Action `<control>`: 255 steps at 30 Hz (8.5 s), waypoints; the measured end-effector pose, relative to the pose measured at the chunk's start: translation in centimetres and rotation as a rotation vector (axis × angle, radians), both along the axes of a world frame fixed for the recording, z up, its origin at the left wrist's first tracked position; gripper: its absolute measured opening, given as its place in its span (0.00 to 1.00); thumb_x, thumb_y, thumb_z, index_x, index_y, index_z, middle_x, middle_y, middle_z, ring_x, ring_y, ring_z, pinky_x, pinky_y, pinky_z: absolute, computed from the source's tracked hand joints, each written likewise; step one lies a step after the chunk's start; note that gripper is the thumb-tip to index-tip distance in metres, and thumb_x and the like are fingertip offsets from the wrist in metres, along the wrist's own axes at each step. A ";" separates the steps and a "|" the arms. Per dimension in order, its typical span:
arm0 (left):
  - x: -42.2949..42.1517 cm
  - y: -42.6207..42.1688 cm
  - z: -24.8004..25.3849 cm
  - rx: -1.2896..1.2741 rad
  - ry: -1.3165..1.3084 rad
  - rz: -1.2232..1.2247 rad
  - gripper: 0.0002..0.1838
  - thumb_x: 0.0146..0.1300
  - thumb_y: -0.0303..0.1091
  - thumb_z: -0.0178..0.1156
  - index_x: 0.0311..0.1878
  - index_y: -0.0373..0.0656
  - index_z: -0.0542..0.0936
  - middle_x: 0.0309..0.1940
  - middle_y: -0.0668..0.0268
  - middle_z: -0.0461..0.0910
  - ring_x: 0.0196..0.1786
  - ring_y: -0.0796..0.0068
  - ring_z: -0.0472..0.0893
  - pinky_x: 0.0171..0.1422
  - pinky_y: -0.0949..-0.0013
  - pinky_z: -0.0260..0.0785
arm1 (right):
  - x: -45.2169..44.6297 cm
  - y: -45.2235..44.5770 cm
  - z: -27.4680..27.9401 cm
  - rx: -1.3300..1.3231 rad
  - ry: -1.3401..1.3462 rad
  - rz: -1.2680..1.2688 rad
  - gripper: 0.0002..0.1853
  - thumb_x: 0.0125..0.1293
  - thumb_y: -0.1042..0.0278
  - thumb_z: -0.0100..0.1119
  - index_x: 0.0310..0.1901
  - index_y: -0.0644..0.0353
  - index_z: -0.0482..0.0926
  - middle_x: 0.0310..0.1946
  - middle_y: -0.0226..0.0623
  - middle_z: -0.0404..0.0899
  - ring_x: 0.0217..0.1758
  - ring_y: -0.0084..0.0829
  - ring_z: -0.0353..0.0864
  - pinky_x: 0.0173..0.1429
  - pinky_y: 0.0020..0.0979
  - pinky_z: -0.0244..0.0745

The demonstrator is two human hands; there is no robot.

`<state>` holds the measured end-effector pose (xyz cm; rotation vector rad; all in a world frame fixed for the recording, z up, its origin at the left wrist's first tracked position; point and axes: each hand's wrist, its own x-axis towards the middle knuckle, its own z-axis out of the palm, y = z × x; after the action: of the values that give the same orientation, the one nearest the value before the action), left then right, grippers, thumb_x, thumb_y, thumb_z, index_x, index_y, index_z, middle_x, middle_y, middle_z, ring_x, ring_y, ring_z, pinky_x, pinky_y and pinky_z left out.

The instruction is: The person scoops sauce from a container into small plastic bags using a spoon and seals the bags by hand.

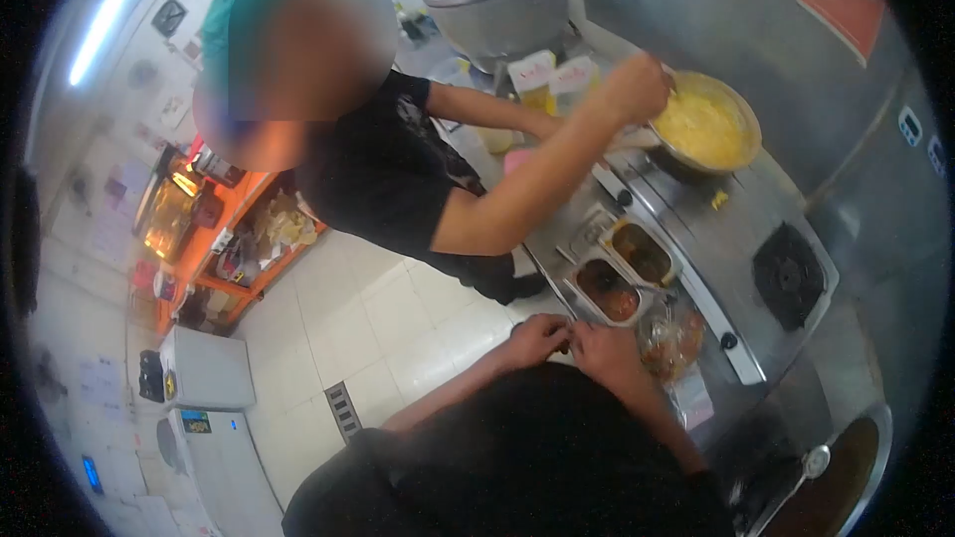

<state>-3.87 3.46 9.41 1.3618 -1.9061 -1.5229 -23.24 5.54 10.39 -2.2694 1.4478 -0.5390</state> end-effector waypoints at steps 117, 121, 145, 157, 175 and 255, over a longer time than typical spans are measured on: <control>1.0 0.6 -4.8 -0.075 0.261 0.128 0.25 0.71 0.41 0.61 0.62 0.41 0.63 0.51 0.59 0.65 0.57 0.66 0.66 0.65 0.65 0.60 | -2.3 -5.6 -10.8 0.117 -0.730 -0.391 0.11 0.74 0.64 0.58 0.46 0.65 0.79 0.36 0.45 0.86 0.40 0.37 0.88 0.46 0.34 0.79; 0.6 0.4 -3.7 -0.152 0.175 0.152 0.26 0.69 0.39 0.63 0.62 0.40 0.64 0.51 0.58 0.67 0.57 0.63 0.68 0.64 0.63 0.62 | -3.2 -5.9 -10.5 0.350 -1.038 -0.581 0.12 0.72 0.65 0.62 0.50 0.63 0.79 0.38 0.48 0.87 0.40 0.38 0.88 0.43 0.36 0.78; -3.4 -0.2 1.3 -0.800 -0.340 -0.300 0.37 0.56 0.44 0.68 0.64 0.35 0.68 0.54 0.54 0.71 0.58 0.53 0.70 0.64 0.55 0.63 | -5.1 -0.5 -3.0 0.737 -0.779 -0.282 0.06 0.62 0.73 0.66 0.39 0.65 0.86 0.29 0.26 0.82 0.30 0.16 0.75 0.34 0.22 0.69; -3.6 -0.2 0.2 -0.645 -0.237 -0.308 0.31 0.62 0.42 0.66 0.64 0.36 0.69 0.52 0.51 0.72 0.56 0.49 0.71 0.64 0.55 0.65 | -6.0 0.8 -0.9 0.709 -0.769 -0.347 0.11 0.59 0.65 0.73 0.33 0.66 0.84 0.26 0.28 0.80 0.33 0.21 0.78 0.40 0.25 0.72; -1.1 1.1 -2.8 -0.179 0.260 0.142 0.24 0.68 0.36 0.62 0.59 0.39 0.63 0.48 0.56 0.71 0.54 0.61 0.73 0.63 0.61 0.65 | -5.6 -1.9 -12.3 0.496 -1.266 -0.805 0.17 0.68 0.63 0.69 0.52 0.62 0.80 0.38 0.26 0.79 0.37 0.19 0.76 0.44 0.24 0.73; -5.2 -5.1 -6.0 -0.522 0.111 0.241 0.36 0.51 0.36 0.78 0.63 0.40 0.73 0.52 0.57 0.77 0.52 0.58 0.78 0.58 0.59 0.72 | -9.9 0.1 -3.2 0.522 -1.859 -0.952 0.15 0.74 0.59 0.60 0.51 0.63 0.78 0.37 0.40 0.83 0.16 0.14 0.60 0.22 0.20 0.58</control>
<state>-9.02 -1.68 3.39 1.1837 -1.8180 -0.8812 -33.14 5.63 7.18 0.0116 1.0552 -1.5716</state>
